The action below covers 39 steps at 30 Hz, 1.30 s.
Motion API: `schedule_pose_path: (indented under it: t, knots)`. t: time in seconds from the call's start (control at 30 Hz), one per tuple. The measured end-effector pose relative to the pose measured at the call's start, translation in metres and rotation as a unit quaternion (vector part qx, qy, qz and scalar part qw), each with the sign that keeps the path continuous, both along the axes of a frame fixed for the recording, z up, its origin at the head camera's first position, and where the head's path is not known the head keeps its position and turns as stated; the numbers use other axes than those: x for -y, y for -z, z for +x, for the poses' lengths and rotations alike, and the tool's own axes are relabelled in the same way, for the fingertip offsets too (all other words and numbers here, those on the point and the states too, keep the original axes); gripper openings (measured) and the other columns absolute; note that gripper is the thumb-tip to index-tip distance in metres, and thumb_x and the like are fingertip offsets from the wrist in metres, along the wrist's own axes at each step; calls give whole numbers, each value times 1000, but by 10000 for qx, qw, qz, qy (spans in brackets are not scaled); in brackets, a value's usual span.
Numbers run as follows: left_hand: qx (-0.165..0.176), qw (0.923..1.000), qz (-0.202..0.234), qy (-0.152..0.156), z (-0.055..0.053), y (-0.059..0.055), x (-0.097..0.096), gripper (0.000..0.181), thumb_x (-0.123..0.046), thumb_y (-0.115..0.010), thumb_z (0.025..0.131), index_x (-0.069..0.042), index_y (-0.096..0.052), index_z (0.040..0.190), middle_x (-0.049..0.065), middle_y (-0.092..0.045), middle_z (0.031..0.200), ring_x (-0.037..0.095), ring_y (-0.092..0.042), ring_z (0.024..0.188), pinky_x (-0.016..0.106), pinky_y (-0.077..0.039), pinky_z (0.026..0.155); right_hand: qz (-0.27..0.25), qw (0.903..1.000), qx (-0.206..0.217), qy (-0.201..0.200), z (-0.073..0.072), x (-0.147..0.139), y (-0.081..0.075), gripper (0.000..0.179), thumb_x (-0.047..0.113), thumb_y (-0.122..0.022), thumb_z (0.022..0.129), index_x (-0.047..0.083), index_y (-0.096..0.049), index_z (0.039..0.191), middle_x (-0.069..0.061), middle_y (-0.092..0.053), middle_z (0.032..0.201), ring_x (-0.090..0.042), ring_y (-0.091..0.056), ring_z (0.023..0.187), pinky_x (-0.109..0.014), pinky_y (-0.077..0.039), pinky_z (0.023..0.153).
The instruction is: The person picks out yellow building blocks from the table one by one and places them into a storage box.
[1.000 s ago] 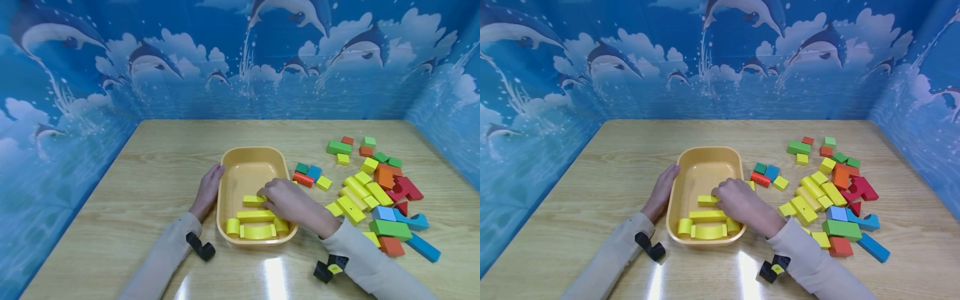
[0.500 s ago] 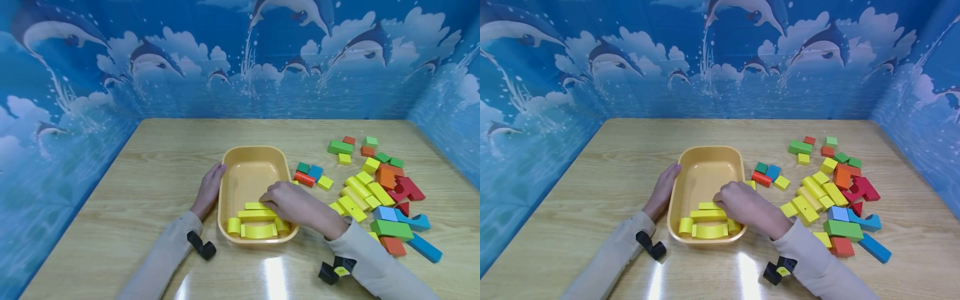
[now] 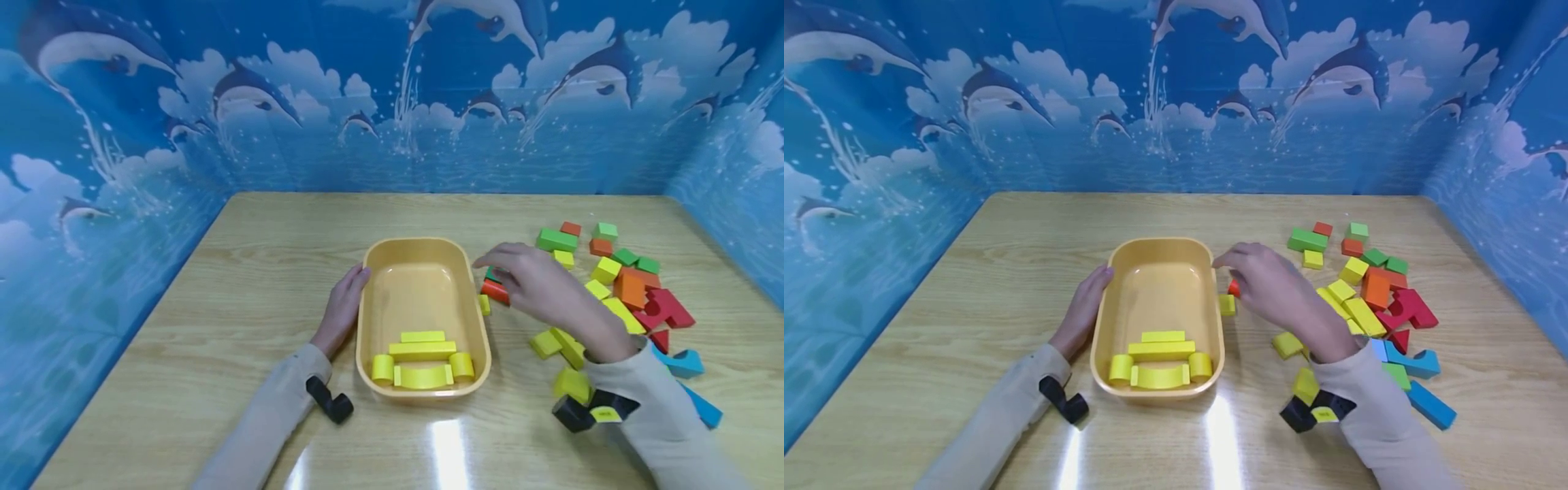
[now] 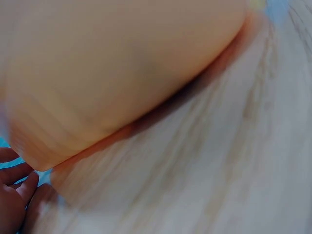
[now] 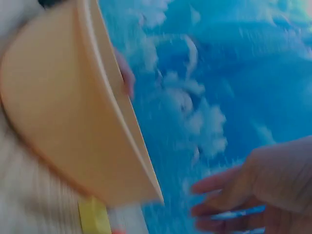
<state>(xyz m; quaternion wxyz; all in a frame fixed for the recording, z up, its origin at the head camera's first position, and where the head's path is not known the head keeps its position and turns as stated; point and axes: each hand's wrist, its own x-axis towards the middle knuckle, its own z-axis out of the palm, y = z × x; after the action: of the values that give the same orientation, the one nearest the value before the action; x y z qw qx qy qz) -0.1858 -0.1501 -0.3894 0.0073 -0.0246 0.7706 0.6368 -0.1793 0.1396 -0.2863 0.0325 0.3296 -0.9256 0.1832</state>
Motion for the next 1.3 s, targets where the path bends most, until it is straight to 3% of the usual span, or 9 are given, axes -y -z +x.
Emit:
schedule_pose_path:
  t: [0.13, 0.33, 0.5, 0.7, 0.83, 0.93, 1.1, 1.2, 1.3]
  knots:
    - [23, 10000, -9, 72, -1, 1, -3, 60, -42, -37, 103, -4, -35, 148, 14, -39, 150, 28, -38, 137, 41, -31, 114, 468, 9965, 419, 551, -5, -30, 10, 26, -3, -67, 86, -1, -69, 112, -14, -69, 103, -26, -64, 87, -41, -59, 72]
    - [-39, 10000, -57, 60, -1, 0, 1, 60, -43, -37, 103, -3, -35, 148, 15, -38, 151, 28, -35, 138, 42, -28, 116, 631, 9974, 193, 276, -9, -21, 56, 34, 15, -74, 86, 1, -67, 116, -12, -58, 99, -19, -55, 75, -32, -53, 59]
    - [138, 9999, -41, 28, 1, 0, 4, 61, -44, -36, 103, -4, -35, 149, 14, -36, 152, 28, -35, 139, 43, -28, 116, 762, 9968, 34, 220, -11, -5, 71, 33, 15, -73, 86, 1, -66, 116, -12, -52, 104, -22, -55, 82, -35, -54, 64]
    - [37, 10000, -47, 29, 1, 0, 3, 59, -42, -37, 103, -3, -35, 148, 15, -38, 151, 29, -35, 138, 42, -27, 116, -234, 9993, 228, 184, -10, -9, 54, 24, 4, -75, 83, 2, -63, 104, -6, -63, 89, -16, -58, 75, -29, -53, 61]
    - [-21, 9999, -99, 91, 0, -2, 2, 59, -42, -36, 103, -4, -36, 148, 13, -39, 150, 27, -36, 138, 42, -28, 116, -1245, 9916, -79, 354, -1, -5, 31, 26, 3, -75, 82, 3, -64, 106, -6, -67, 82, -9, -60, 62, -22, -53, 52]
    - [-38, 9998, -121, 144, 0, -3, 1, 59, -43, -35, 103, -5, -35, 148, 13, -39, 150, 27, -37, 137, 42, -29, 115, -1603, 9863, -257, 285, 13, 4, 13, 30, 2, -74, 83, 3, -67, 113, -6, -70, 84, -8, -62, 60, -22, -54, 53]
    - [-36, 9999, -114, 118, 0, -3, 0, 59, -42, -36, 103, -4, -35, 148, 13, -38, 151, 27, -36, 138, 41, -28, 116, -1343, 9901, 290, -300, 39, 28, -1, 23, 6, -72, 86, 4, -70, 109, -3, -72, 91, -9, -65, 73, -23, -58, 63]
    - [-48, 9999, -138, 42, 0, -2, 0, 59, -40, -36, 103, -2, -35, 148, 15, -38, 151, 28, -35, 138, 41, -27, 117, -1023, 9899, 460, -862, 50, 47, 8, 17, 7, -73, 85, 5, -71, 102, -1, -71, 91, -8, -64, 77, -23, -57, 66]
    - [-122, 9996, -244, -49, 0, -1, 0, 59, -38, -37, 103, 1, -36, 147, 18, -38, 150, 31, -34, 139, 42, -25, 117, -727, 9910, 283, -1090, 57, 64, 19, 16, 8, -77, 82, 6, -72, 97, 0, -68, 89, -8, -60, 74, -20, -54, 64]
